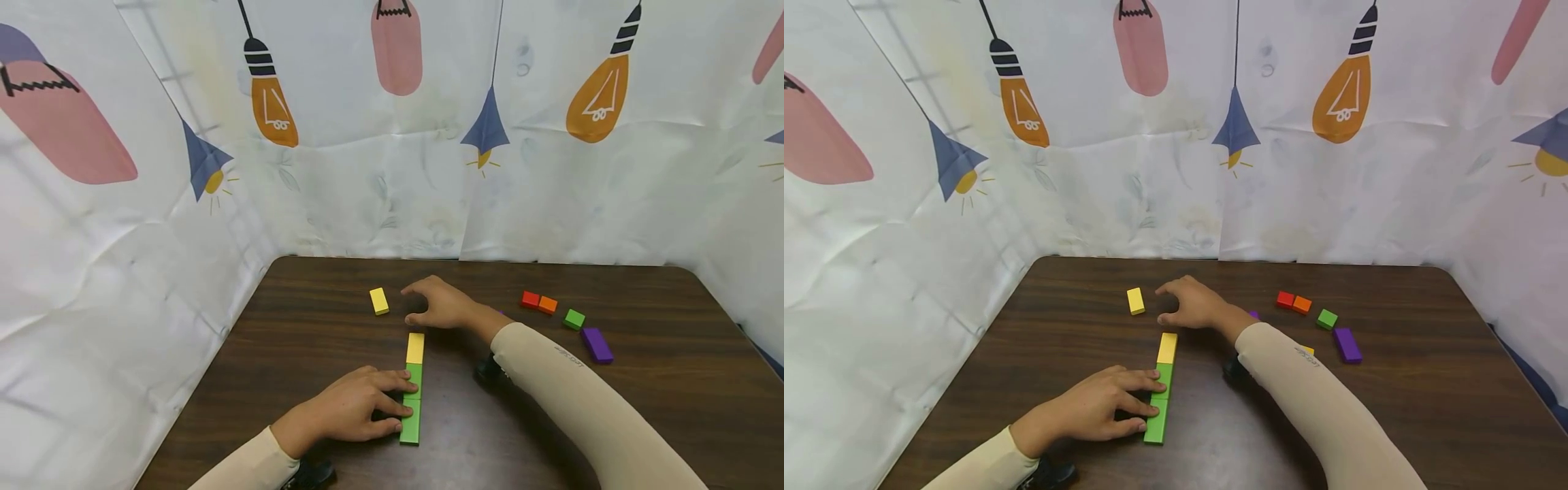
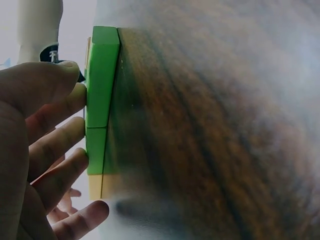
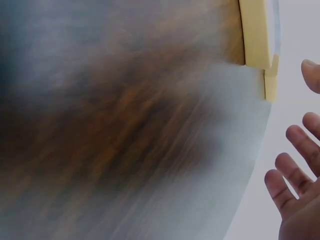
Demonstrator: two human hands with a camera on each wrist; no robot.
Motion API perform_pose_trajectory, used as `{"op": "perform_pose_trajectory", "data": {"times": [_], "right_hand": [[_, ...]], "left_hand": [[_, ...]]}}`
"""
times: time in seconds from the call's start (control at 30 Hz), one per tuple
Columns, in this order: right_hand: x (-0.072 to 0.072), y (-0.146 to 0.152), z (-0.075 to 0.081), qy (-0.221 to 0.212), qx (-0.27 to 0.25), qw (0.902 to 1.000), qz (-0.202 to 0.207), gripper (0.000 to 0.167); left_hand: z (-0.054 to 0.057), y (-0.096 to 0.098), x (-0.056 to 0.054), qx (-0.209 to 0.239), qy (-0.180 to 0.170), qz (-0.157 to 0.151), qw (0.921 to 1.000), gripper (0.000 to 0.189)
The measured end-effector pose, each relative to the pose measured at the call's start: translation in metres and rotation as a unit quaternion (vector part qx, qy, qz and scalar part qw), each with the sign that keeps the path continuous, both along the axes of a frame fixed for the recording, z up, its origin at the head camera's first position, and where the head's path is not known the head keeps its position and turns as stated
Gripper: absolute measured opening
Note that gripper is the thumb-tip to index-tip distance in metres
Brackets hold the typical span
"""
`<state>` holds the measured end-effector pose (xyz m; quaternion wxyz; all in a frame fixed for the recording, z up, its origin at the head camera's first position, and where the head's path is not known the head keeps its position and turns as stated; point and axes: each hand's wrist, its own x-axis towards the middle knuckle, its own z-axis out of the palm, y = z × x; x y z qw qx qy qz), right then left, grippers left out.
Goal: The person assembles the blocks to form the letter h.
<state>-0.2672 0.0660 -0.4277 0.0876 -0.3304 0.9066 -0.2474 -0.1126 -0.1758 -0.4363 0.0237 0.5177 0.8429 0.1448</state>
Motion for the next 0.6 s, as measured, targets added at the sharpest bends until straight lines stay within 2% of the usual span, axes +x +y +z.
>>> {"op": "perform_pose_trajectory", "data": {"times": [0.2,0.6], "right_hand": [[-0.008,-0.013,0.001,-0.008,0.005,0.9999,0.008,0.064],[-0.025,-0.036,-0.002,0.009,0.031,0.9990,0.031,0.062]], "left_hand": [[0.000,-0.001,-0.001,-0.004,0.005,-0.001,1.0000,0.028],[0.001,-0.002,0.001,-0.003,0.008,-0.007,0.9999,0.029]]}}
